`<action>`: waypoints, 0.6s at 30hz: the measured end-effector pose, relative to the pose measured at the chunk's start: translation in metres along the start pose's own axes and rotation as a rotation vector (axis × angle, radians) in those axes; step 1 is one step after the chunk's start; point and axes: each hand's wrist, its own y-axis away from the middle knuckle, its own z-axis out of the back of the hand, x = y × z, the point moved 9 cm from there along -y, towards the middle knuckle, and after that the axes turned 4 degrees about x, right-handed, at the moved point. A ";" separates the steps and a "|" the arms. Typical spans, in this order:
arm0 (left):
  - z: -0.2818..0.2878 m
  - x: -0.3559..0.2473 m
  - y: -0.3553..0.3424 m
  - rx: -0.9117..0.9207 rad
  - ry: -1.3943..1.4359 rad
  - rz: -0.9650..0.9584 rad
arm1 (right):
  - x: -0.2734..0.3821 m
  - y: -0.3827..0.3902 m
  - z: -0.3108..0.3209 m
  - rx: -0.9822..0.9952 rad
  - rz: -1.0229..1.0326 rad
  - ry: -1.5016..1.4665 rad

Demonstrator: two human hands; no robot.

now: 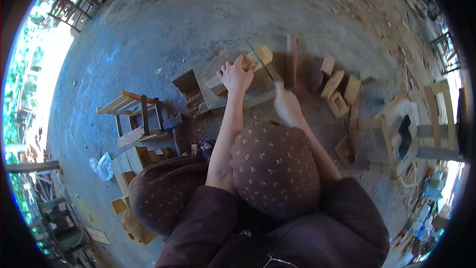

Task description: Use a handsaw to cut a piece of wood into a smaller block.

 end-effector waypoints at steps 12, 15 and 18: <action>-0.007 -0.011 0.005 0.013 0.010 -0.078 | 0.019 -0.044 0.009 0.037 -0.035 0.109; -0.007 -0.015 0.004 0.035 0.024 -0.079 | 0.023 -0.059 0.012 0.024 -0.004 0.116; -0.004 -0.006 0.007 -0.024 0.013 -0.075 | 0.021 -0.038 0.004 0.034 0.002 0.138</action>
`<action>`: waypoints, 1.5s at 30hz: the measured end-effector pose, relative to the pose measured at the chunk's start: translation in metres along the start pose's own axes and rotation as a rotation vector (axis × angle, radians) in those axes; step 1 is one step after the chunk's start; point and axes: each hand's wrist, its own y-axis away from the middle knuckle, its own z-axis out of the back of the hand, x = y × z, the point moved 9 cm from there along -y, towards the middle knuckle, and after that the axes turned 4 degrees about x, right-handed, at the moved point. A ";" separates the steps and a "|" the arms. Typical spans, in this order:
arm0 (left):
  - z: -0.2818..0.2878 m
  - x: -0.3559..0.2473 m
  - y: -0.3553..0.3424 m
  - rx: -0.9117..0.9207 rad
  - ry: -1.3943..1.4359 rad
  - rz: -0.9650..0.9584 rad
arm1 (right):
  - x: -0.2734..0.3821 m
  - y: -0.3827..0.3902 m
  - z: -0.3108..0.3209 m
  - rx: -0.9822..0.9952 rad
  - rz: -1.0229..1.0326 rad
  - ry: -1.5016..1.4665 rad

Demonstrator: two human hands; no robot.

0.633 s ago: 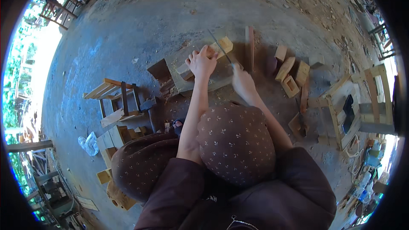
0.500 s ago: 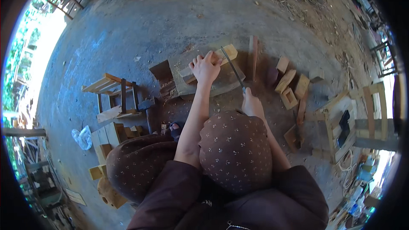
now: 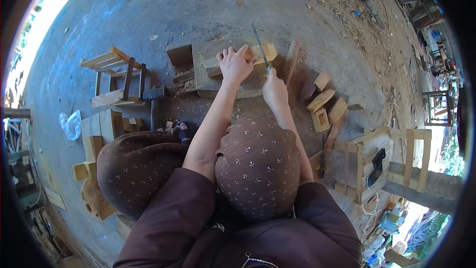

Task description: Use a handsaw to cut a piece of wood into a smaller block.

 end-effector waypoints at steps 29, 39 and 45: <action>0.004 0.002 0.000 -0.063 0.011 -0.043 | -0.028 0.068 0.003 0.091 -0.144 -0.011; -0.004 0.000 -0.001 0.003 -0.020 0.003 | 0.011 -0.010 0.004 0.061 -0.070 0.075; -0.001 -0.001 0.000 -0.013 0.007 -0.004 | -0.004 0.066 0.017 0.173 -0.240 0.137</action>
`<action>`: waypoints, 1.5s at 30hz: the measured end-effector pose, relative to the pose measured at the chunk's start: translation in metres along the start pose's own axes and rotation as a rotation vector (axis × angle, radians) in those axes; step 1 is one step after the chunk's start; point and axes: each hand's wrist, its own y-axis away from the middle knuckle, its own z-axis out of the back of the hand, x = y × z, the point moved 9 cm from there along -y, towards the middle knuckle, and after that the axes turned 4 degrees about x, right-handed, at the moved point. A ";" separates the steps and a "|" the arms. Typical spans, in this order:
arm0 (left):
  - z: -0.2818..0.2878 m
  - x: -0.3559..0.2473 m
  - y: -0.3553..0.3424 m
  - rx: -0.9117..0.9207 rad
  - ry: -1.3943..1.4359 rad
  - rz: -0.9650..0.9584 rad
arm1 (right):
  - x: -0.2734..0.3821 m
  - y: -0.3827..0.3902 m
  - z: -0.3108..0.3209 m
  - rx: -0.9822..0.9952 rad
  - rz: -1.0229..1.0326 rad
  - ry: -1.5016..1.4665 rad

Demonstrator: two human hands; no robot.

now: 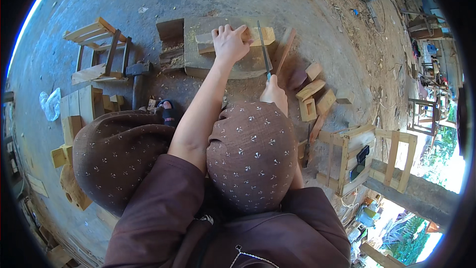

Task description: Use a handsaw to cut a piece of wood into a smaller block.

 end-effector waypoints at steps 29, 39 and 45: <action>-0.002 0.002 -0.003 -0.015 -0.003 -0.005 | 0.031 -0.072 0.018 -0.104 0.172 0.033; 0.005 0.009 0.003 -0.069 0.022 0.013 | -0.001 -0.006 -0.006 -0.028 0.040 0.037; 0.005 0.004 0.005 -0.057 0.000 -0.037 | -0.002 -0.021 -0.004 -0.114 0.143 -0.069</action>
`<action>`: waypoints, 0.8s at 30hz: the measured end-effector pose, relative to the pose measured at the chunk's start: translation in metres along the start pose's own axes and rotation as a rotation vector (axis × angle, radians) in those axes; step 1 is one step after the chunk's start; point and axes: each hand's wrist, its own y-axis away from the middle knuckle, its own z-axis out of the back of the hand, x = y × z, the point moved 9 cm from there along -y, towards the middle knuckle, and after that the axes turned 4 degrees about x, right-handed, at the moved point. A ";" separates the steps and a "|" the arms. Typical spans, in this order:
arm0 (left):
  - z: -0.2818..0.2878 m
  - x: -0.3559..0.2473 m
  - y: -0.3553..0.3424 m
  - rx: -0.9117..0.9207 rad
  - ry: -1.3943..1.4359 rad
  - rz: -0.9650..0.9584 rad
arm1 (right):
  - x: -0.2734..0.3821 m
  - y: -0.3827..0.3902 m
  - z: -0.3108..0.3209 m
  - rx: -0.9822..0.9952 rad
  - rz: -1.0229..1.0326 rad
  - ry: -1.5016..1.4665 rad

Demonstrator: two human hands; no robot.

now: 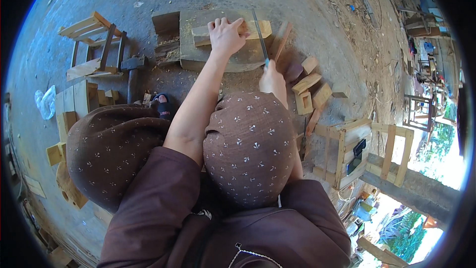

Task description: Use a handsaw to cut a piece of wood into a smaller block.

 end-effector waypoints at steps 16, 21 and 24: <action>-0.004 -0.002 -0.001 0.029 -0.008 0.005 | -0.019 0.021 -0.020 0.003 -0.042 -0.028; -0.003 -0.010 -0.003 0.030 -0.012 -0.019 | 0.000 -0.029 -0.008 -0.084 0.018 -0.039; -0.006 -0.017 -0.006 0.037 -0.009 -0.022 | 0.013 -0.065 -0.003 -0.117 0.067 -0.033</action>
